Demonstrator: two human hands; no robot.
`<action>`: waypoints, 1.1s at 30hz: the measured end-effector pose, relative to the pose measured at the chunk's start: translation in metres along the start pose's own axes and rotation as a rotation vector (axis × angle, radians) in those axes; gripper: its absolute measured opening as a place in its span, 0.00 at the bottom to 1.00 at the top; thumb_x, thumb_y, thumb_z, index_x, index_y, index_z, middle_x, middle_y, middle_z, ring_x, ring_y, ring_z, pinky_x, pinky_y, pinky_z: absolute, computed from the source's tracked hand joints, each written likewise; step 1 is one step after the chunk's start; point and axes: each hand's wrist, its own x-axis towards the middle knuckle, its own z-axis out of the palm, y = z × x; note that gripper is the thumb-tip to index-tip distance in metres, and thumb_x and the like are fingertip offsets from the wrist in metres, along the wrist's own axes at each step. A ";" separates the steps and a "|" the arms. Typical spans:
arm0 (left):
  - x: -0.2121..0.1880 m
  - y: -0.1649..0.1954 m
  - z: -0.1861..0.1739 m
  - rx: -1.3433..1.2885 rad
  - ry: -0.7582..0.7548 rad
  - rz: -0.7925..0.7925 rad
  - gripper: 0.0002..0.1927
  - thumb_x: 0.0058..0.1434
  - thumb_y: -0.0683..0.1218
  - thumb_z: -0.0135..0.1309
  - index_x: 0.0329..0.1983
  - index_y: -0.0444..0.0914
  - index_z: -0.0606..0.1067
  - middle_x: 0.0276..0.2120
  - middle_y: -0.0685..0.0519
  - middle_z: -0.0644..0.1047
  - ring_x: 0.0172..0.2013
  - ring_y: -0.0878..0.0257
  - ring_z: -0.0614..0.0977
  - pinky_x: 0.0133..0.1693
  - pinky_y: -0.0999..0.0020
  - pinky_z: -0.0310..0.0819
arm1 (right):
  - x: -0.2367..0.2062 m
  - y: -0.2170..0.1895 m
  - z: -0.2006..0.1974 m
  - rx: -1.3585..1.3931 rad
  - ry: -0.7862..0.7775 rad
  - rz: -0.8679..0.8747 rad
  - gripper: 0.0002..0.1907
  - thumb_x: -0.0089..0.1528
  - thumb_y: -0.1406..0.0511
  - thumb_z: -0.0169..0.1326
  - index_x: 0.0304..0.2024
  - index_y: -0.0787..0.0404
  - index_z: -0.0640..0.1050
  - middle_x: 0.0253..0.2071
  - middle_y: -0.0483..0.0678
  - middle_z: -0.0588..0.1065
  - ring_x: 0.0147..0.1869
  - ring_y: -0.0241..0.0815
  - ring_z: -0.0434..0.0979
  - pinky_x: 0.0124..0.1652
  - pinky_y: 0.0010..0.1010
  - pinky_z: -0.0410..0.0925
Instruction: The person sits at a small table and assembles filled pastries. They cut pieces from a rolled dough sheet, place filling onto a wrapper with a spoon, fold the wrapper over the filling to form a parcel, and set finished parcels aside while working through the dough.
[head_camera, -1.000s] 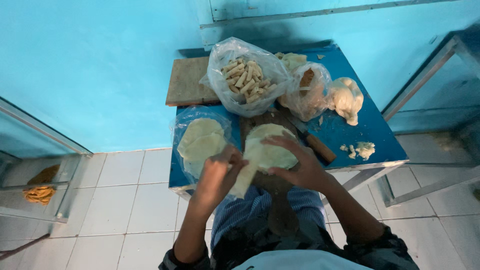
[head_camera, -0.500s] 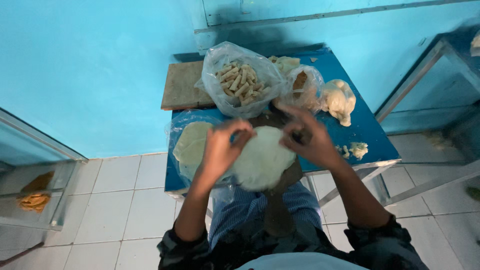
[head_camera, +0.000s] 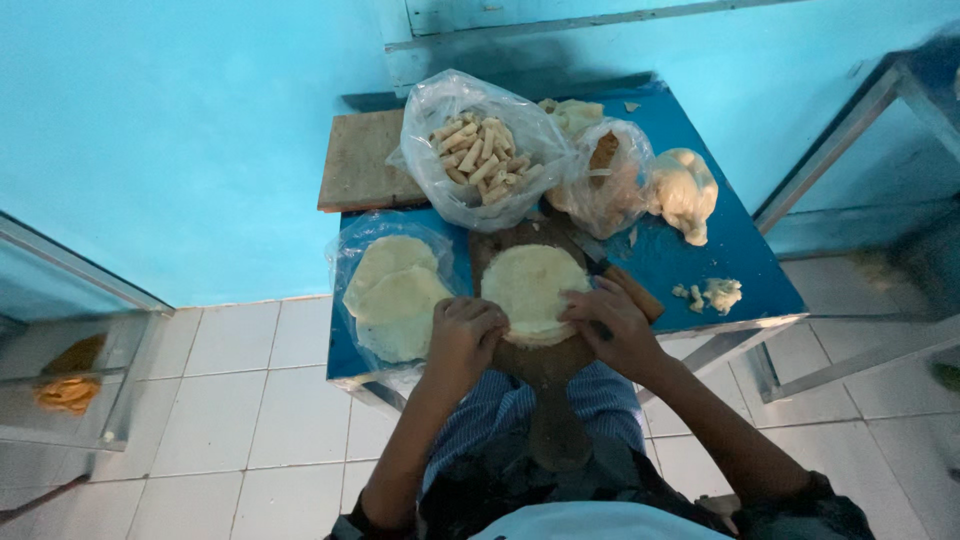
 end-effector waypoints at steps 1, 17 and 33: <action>-0.002 0.002 -0.002 0.007 0.020 0.015 0.08 0.55 0.40 0.62 0.37 0.41 0.79 0.42 0.54 0.82 0.49 0.52 0.80 0.55 0.49 0.65 | -0.002 -0.003 -0.003 -0.020 -0.020 -0.001 0.18 0.59 0.75 0.58 0.49 0.53 0.76 0.57 0.48 0.79 0.63 0.49 0.79 0.72 0.58 0.58; -0.026 -0.034 -0.028 0.099 0.156 -0.334 0.04 0.58 0.38 0.60 0.37 0.36 0.77 0.35 0.44 0.79 0.38 0.45 0.82 0.40 0.55 0.75 | -0.008 -0.030 -0.018 0.041 0.103 0.113 0.22 0.61 0.78 0.53 0.56 0.57 0.75 0.56 0.47 0.79 0.64 0.49 0.78 0.71 0.56 0.61; 0.030 0.031 -0.067 -0.804 -0.192 -0.212 0.03 0.69 0.35 0.55 0.43 0.34 0.73 0.33 0.57 0.75 0.38 0.72 0.77 0.43 0.73 0.74 | 0.074 -0.078 -0.041 1.157 -0.233 0.622 0.46 0.55 0.75 0.67 0.74 0.55 0.63 0.44 0.50 0.78 0.48 0.45 0.81 0.48 0.38 0.76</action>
